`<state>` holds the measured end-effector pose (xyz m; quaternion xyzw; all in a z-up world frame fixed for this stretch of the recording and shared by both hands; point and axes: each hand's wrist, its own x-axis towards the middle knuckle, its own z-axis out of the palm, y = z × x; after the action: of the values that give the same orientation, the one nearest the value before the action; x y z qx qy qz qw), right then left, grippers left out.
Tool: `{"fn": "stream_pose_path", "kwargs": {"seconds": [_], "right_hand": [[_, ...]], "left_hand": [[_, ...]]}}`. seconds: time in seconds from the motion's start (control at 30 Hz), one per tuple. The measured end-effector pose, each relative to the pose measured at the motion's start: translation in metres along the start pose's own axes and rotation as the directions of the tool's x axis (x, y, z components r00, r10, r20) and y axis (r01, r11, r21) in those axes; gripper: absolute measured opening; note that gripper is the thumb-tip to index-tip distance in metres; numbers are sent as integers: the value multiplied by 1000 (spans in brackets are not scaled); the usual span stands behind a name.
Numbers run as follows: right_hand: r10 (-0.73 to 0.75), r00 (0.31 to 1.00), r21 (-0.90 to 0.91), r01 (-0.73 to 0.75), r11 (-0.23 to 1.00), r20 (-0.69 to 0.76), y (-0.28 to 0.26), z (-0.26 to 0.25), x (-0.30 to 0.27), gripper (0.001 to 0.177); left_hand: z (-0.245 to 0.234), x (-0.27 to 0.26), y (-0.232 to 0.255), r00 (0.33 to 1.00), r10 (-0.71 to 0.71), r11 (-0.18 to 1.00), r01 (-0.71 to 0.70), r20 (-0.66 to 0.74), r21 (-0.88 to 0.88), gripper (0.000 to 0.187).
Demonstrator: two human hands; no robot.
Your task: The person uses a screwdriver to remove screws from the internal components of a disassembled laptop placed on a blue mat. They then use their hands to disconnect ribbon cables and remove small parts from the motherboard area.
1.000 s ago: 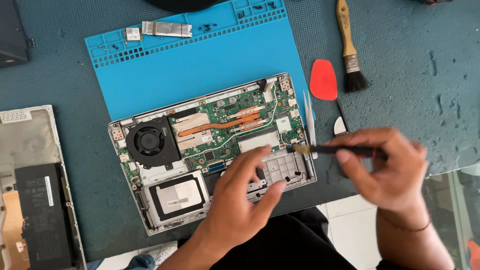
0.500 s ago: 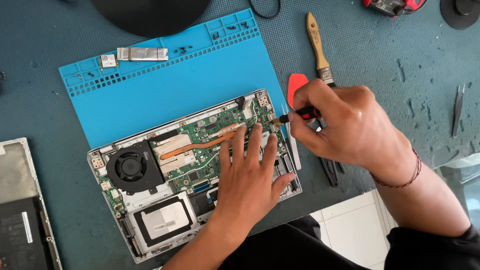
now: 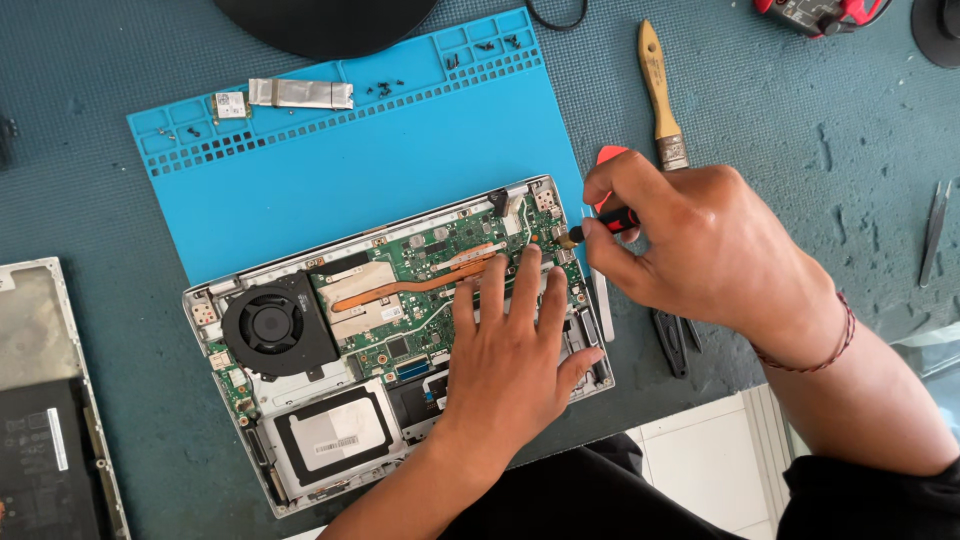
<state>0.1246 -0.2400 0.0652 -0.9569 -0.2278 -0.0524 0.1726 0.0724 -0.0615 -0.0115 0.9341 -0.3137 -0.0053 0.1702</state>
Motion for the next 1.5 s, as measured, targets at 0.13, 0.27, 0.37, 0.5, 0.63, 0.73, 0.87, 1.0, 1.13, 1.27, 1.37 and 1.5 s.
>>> {"fn": "stream_pose_path", "kwargs": {"seconds": [0.13, 0.27, 0.37, 0.5, 0.63, 0.73, 0.87, 1.0, 1.13, 1.27, 1.37, 1.5], "right_hand": [[-28, 999, -165, 33, 986, 30, -2, 0, -1, 16], [63, 987, -453, 10, 891, 146, -10, -1, -1, 42], [179, 943, -549, 4, 836, 280, -20, -10, 6, 52], [176, 822, -386, 57, 921, 541, -22, -29, 12, 28], [274, 796, -505, 46, 862, 540, -27, -29, 10, 34], [379, 805, -627, -11, 779, 457, -34, -22, 11, 44], [289, 842, -587, 40, 809, 456, -34, -24, 15, 22], [316, 802, -577, 43, 816, 507, -35, -27, 16, 30], [346, 846, -671, 18, 741, 405, -37, -18, 13, 47], [287, 779, -517, 55, 854, 557, -34, -28, 21, 15], [322, 731, -516, 48, 855, 602, -34, -29, 23, 17], [354, 771, -618, 65, 783, 529, -46, -23, 22, 39]], "left_hand": [[-1, 1, 1, 999, -1, 1000, 1, -37, 7, 71], [0, 0, 1, 999, 1, 1000, 0, -40, 11, 72], [-1, -1, 2, 999, 4, 1000, -3, -36, 29, 72], [1, -2, 2, 1000, 7, 999, -6, -29, 33, 72], [2, -2, 3, 1000, 0, 1000, 0, -25, 20, 72], [3, -2, 3, 999, 6, 1000, -5, -32, 24, 72], [2, -2, 3, 999, 5, 1000, -4, -34, 29, 72], [3, -3, 3, 999, 3, 1000, -3, -33, 28, 73], [4, -2, 4, 999, 5, 1000, -3, -45, 29, 73], [3, -3, 4, 999, 3, 1000, -1, -36, 31, 73], [2, -3, 3, 999, 2, 1000, 0, -38, 30, 73], [1, -3, 3, 999, 2, 1000, -1, -33, 26, 73]]}}
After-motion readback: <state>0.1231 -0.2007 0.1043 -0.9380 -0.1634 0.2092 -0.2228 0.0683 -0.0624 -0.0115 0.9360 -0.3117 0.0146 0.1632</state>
